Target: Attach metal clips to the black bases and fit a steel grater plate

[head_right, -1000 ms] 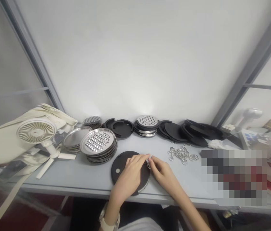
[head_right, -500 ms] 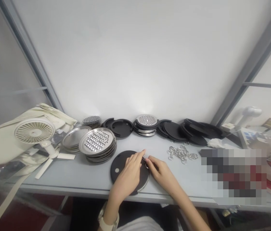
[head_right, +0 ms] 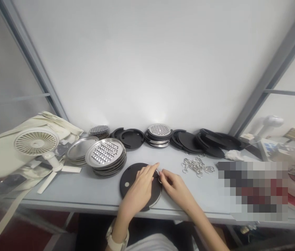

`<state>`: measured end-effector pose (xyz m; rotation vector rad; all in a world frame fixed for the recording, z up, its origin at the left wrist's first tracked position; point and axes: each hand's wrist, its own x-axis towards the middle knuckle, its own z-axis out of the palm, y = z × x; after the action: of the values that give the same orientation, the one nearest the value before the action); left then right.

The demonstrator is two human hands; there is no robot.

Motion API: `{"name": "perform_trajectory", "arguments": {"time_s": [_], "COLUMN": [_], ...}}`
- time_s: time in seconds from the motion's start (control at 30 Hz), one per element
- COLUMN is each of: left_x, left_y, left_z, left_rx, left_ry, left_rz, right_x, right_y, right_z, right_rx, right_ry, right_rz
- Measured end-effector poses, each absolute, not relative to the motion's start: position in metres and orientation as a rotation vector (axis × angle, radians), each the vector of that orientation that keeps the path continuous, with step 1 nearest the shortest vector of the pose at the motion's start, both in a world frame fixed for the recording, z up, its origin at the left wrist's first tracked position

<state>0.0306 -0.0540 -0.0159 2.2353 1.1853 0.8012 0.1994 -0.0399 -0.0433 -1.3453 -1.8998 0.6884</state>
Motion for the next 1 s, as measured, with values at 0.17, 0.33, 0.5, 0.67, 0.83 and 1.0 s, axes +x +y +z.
{"name": "perform_trajectory", "arguments": {"time_s": [0.17, 0.33, 0.5, 0.67, 0.83, 1.0], "left_x": [0.0305, 0.0304, 0.0308, 0.0308, 0.0313, 0.0314], "left_y": [-0.0545, -0.0549, -0.0548, -0.0547, -0.0544, -0.0537], "left_z": [-0.0144, -0.0131, -0.0109, -0.0128, -0.0176, -0.0166], "left_rx": [2.237, 2.226, 2.260, 2.270, 2.272, 2.336], "left_ry": [1.169, 1.162, 1.185, 1.209, 1.252, 1.330], "left_rz": [0.812, 0.806, 0.782, 0.777, 0.779, 0.742], "right_x": [0.1986, 0.1973, 0.1965, 0.1971, 0.1968, 0.1970], "right_y": [-0.0389, -0.0423, -0.0427, -0.0418, -0.0416, -0.0412], "right_z": [-0.0442, -0.0410, -0.0379, -0.0368, -0.0359, -0.0359], "right_rx": [-1.332, -1.295, -1.297, -1.299, -1.313, -1.318], "right_ry": [-1.893, -1.918, -1.904, -1.894, -1.922, -1.942], "right_rz": [0.698, 0.690, 0.658, 0.625, 0.629, 0.641]}}
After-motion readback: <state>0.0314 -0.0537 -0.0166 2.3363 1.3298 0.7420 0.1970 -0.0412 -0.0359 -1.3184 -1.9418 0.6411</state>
